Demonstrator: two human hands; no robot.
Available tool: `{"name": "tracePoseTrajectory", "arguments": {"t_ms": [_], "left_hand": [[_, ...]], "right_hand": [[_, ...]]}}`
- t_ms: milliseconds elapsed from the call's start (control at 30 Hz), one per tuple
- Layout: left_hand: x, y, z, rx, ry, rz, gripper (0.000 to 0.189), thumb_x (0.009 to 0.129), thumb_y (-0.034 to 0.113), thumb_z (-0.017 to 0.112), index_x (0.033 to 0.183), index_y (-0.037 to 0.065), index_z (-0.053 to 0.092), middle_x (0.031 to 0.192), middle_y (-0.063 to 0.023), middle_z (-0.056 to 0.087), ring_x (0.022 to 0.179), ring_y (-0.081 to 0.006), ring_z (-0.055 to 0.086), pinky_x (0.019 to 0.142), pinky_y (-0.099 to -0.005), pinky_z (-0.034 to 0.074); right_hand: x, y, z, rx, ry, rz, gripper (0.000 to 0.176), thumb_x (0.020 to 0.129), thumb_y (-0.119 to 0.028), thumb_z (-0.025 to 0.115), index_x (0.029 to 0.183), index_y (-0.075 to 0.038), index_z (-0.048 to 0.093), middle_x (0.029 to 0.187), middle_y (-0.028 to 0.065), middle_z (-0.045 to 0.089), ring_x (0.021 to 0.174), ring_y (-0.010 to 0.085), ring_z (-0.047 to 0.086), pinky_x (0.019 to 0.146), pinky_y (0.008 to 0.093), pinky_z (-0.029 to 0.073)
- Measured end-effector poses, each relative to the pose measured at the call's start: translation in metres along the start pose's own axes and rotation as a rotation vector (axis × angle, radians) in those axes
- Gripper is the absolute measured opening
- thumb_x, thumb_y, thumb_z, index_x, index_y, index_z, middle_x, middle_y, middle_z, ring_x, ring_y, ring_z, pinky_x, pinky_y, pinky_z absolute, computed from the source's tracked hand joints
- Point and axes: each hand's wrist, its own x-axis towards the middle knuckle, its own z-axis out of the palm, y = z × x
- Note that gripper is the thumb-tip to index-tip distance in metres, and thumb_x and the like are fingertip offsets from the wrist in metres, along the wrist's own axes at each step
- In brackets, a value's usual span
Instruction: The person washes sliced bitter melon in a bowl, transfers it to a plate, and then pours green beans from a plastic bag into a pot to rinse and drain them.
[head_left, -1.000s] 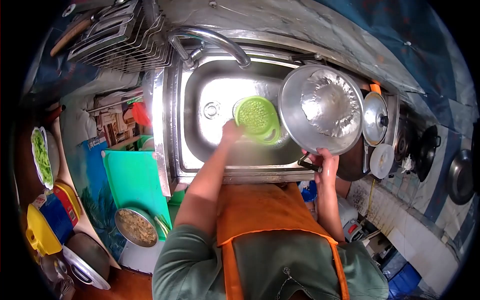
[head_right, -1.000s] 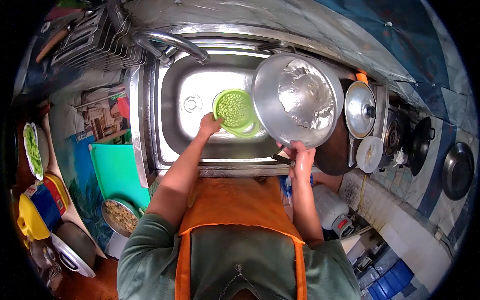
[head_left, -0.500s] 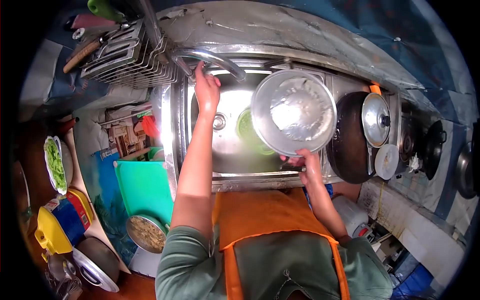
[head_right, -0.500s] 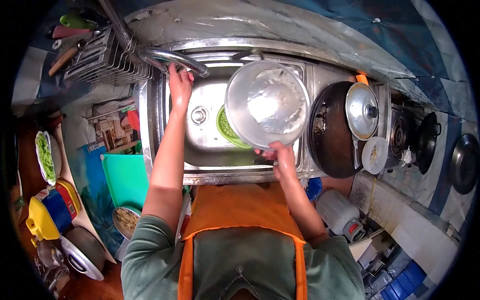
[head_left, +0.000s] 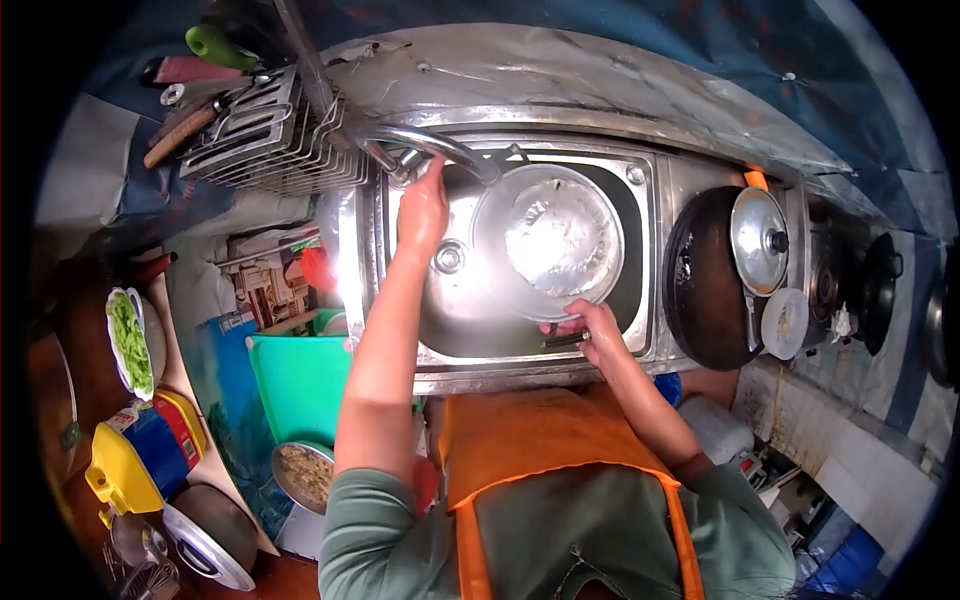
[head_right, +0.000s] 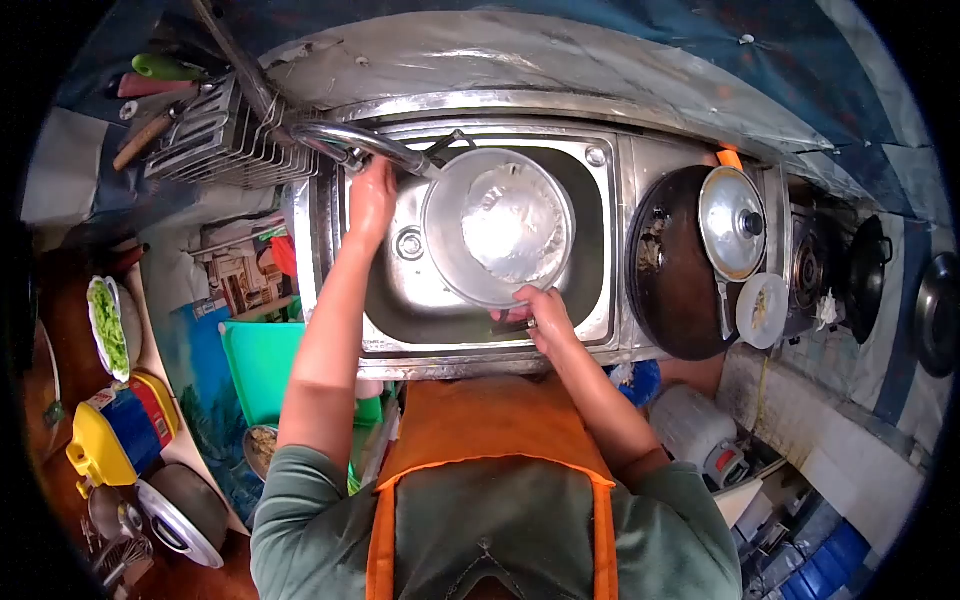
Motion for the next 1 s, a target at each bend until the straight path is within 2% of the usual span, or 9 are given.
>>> {"name": "tracePoseTrajectory", "arguments": {"t_ms": [133,200,233,300,500,633,833,900,1000], "left_hand": [[-0.018,0.030,-0.011,-0.274,0.151,-0.121,0.024,0.090,0.008,0.054,0.114,0.009,0.055,0.072,-0.0156,0.061,0.062,-0.0256,0.059,0.058,-0.0356,0.047],[-0.028,0.040,-0.009,-0.453,0.196,-0.165,0.015,0.089,0.011,0.059,0.102,0.005,0.057,0.068,-0.0093,0.060,0.059,-0.0142,0.056,0.055,-0.0288,0.045],[-0.034,0.041,-0.009,-0.503,0.066,-0.222,0.017,0.087,0.015,0.066,0.083,0.001,0.056,0.065,-0.0035,0.057,0.061,-0.0054,0.049,0.054,-0.0218,0.041],[-0.037,0.073,-0.018,-0.602,-0.049,-0.258,0.022,0.086,0.017,0.066,0.075,0.000,0.057,0.061,-0.0034,0.056,0.059,-0.0061,0.050,0.053,-0.0239,0.042],[0.025,0.092,0.031,-0.754,-1.058,0.086,0.024,0.086,0.016,0.052,0.063,0.009,0.049,0.056,0.0048,0.044,0.049,-0.0048,0.040,0.044,-0.0217,0.030],[0.063,0.122,0.043,-0.853,-1.382,-0.122,0.024,0.084,0.017,0.054,0.061,0.011,0.047,0.053,0.0063,0.040,0.044,-0.0033,0.033,0.039,-0.0217,0.023],[0.040,0.107,0.019,-0.592,-1.309,0.227,0.022,0.085,0.019,0.056,0.067,0.009,0.051,0.057,0.0085,0.044,0.051,-0.0027,0.040,0.045,-0.0213,0.031],[0.012,0.085,-0.020,-0.662,-0.991,0.029,0.022,0.087,0.023,0.054,0.074,0.005,0.055,0.060,0.0036,0.050,0.058,-0.0072,0.046,0.052,-0.0226,0.038],[-0.001,0.016,-0.051,-0.876,-0.902,-0.444,0.018,0.090,0.020,0.050,0.081,0.007,0.059,0.071,0.0021,0.055,0.064,-0.0054,0.051,0.055,-0.0190,0.038]], "right_hand": [[0.001,-0.004,0.001,0.019,-0.004,0.125,0.038,0.078,-0.019,0.052,0.106,0.006,0.058,0.088,0.0187,0.069,0.083,0.0249,0.065,0.089,0.0406,0.038],[-0.004,-0.004,-0.001,0.082,0.006,0.141,0.040,0.078,-0.014,0.051,0.109,0.013,0.053,0.093,0.0242,0.066,0.081,0.0312,0.066,0.083,0.0413,0.048],[-0.008,-0.002,-0.003,0.112,0.010,0.151,0.042,0.078,-0.012,0.051,0.110,0.016,0.050,0.095,0.0269,0.064,0.081,0.0344,0.067,0.080,0.0416,0.053],[0.008,0.034,-0.028,0.143,-0.070,0.172,0.044,0.078,-0.018,0.053,0.113,0.009,0.052,0.094,0.0208,0.067,0.087,0.0276,0.065,0.087,0.0426,0.042],[0.019,0.033,-0.009,0.036,-0.116,0.165,0.045,0.077,-0.021,0.055,0.114,0.004,0.053,0.099,0.0162,0.067,0.089,0.0250,0.064,0.093,0.0451,0.033],[0.024,0.011,-0.002,0.174,-0.158,0.164,0.047,0.077,-0.019,0.054,0.115,0.010,0.050,0.106,0.0252,0.063,0.093,0.0338,0.064,0.092,0.0450,0.041],[0.024,0.038,-0.041,0.439,-0.269,0.164,0.049,0.079,-0.013,0.051,0.117,0.018,0.045,0.115,0.0307,0.057,0.103,0.0401,0.061,0.095,0.0476,0.048],[0.021,0.042,-0.037,0.381,-0.215,0.169,0.051,0.079,-0.012,0.050,0.121,0.017,0.043,0.115,0.0305,0.056,0.102,0.0393,0.061,0.094,0.0461,0.048],[0.016,0.021,-0.017,0.226,-0.158,0.140,0.047,0.079,-0.012,0.051,0.116,0.016,0.047,0.104,0.0274,0.063,0.097,0.0365,0.064,0.089,0.0434,0.050]]}}
